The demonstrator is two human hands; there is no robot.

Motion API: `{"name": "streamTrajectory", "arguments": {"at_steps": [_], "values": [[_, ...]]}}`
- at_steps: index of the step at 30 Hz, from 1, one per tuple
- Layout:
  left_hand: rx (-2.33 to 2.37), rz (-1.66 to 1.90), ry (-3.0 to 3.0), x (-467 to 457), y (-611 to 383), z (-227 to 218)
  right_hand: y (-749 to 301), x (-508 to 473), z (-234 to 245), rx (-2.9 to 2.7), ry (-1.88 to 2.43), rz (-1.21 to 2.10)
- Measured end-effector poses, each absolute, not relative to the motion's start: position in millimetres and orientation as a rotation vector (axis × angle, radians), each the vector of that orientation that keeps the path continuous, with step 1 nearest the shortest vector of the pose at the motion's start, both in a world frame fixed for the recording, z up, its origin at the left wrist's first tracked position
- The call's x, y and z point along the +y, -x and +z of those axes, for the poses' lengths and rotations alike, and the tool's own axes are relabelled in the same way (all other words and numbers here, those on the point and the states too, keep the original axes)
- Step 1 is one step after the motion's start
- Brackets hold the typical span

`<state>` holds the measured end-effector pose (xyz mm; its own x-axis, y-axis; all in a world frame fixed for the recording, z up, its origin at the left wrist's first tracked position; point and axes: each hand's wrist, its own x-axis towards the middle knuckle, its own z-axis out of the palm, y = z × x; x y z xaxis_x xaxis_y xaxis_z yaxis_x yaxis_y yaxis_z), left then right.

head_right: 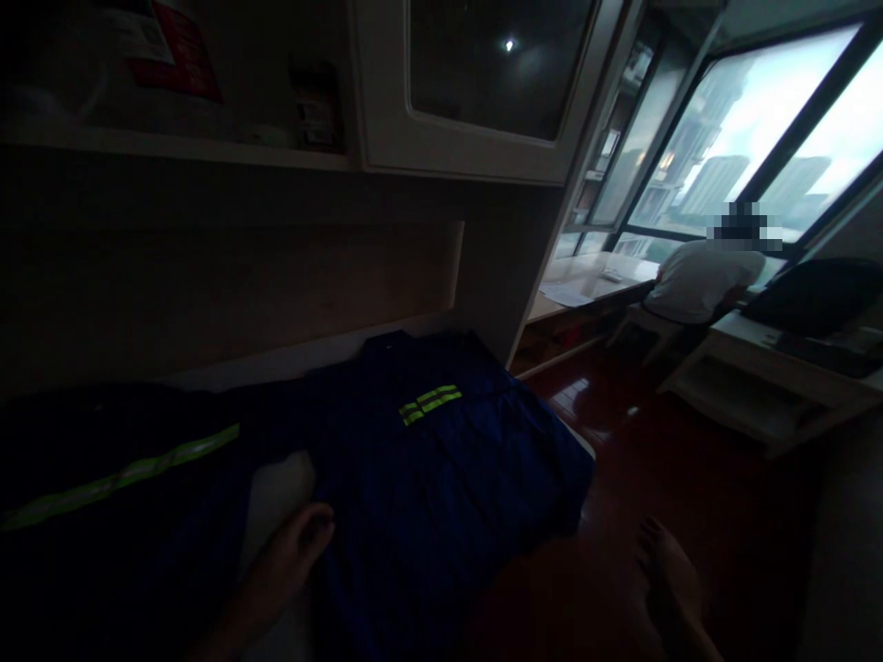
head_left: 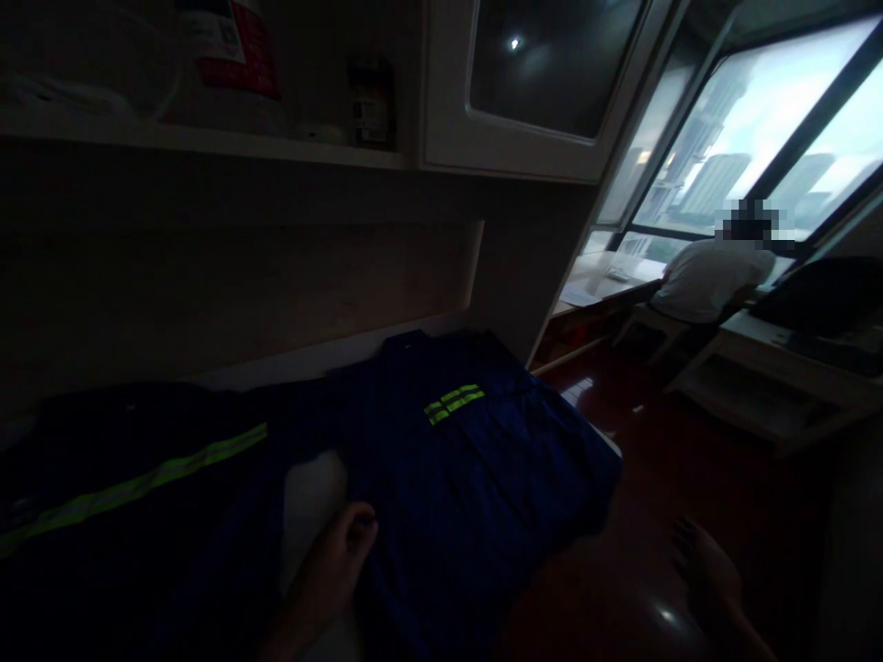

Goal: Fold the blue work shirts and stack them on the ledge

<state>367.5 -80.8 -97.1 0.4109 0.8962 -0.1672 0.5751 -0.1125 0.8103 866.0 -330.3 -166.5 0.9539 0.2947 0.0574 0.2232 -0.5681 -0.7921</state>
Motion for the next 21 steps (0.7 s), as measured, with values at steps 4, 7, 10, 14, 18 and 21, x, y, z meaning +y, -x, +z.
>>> {"name": "streamTrajectory", "arguments": {"at_steps": [4,7,10,14,18,21], "values": [[1.552,0.729,-1.919,-25,-367,-130,-865,-250,-141,-0.613,2.220,0.106],[1.566,0.566,-2.090,-10,-381,-136,-843,-163,-117,-1.129,2.204,0.048],[1.592,0.319,-2.229,-16,-406,-132,-820,-90,-106,-1.526,2.292,-0.020],[1.706,0.358,-2.275,-19,-425,-124,-809,-41,-111,-1.622,2.484,0.011],[1.707,0.568,-1.972,-16,-419,-100,-817,-29,-109,-1.446,2.512,-0.005],[1.649,0.818,-1.517,-32,-405,-77,-844,-41,-93,-1.128,2.551,-0.085]]}}
